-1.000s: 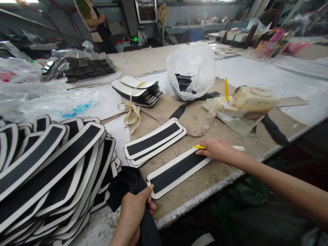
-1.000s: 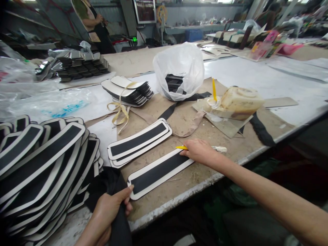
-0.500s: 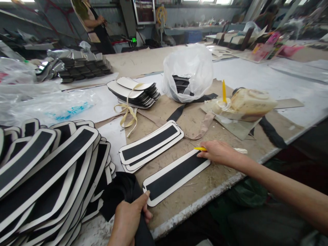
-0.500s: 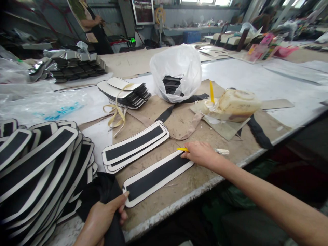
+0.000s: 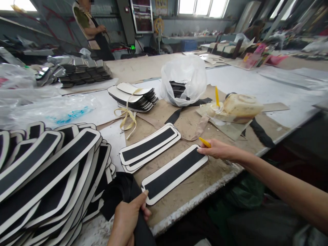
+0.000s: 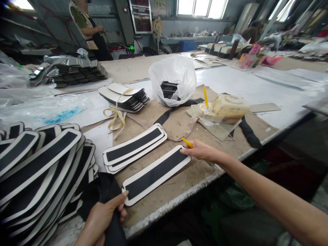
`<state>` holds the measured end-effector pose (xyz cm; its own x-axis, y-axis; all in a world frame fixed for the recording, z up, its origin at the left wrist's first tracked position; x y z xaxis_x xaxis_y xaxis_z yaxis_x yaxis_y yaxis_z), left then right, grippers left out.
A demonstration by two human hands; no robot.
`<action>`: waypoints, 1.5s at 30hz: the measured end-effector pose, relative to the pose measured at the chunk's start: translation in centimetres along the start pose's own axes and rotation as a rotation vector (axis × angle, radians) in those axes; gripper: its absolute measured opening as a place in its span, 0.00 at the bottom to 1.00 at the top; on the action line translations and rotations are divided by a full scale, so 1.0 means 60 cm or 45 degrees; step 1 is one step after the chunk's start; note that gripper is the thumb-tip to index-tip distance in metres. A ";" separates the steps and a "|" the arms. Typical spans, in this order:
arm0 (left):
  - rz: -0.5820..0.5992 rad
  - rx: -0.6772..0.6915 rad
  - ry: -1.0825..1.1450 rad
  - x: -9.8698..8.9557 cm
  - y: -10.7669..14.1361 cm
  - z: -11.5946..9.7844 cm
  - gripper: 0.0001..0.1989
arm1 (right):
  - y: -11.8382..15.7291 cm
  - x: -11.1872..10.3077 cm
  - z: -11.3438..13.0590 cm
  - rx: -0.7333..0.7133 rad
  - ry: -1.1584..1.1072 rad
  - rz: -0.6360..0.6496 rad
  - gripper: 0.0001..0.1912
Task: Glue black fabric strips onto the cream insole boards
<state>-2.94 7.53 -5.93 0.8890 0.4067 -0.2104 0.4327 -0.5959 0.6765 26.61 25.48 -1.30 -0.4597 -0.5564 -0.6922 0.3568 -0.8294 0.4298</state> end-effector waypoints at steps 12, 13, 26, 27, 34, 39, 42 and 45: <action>0.047 0.125 0.152 -0.015 0.013 0.000 0.25 | 0.071 -0.013 0.048 -0.017 -0.332 -0.061 0.15; 0.066 0.127 0.182 -0.015 0.018 -0.001 0.24 | 0.074 -0.009 0.044 0.013 -0.381 -0.053 0.17; 0.226 0.274 0.387 -0.043 0.060 0.006 0.22 | 0.126 0.011 0.065 0.085 -0.742 -0.010 0.26; 0.220 0.271 0.397 -0.045 0.062 0.008 0.22 | 0.128 0.015 0.065 0.092 -0.757 -0.001 0.26; 0.053 0.306 0.576 -0.070 0.076 0.009 0.13 | 0.135 0.039 0.059 0.149 -0.698 0.005 0.26; 0.014 0.317 0.628 -0.075 0.081 0.012 0.17 | 0.137 0.053 0.048 0.156 -0.533 -0.022 0.24; -0.022 0.303 0.631 -0.080 0.078 0.021 0.17 | 0.140 0.057 0.045 0.172 -0.439 -0.052 0.23; -0.056 0.317 0.644 -0.084 0.075 0.028 0.17 | 0.142 0.057 0.047 0.156 -0.333 -0.094 0.23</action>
<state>-5.24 1.62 -3.01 0.7133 0.6797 0.1708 0.5448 -0.6911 0.4751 25.79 16.37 1.67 -0.6806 -0.4749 -0.5580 0.2208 -0.8590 0.4618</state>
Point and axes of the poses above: each hand's wrist, its own y-axis away from the middle knuckle, its own x-axis out of the palm, z = x × y, the point moved 10 cm from there along -y, towards the middle knuckle, and after that the axes turned 1 degree about -z, right-handed, at the moved point
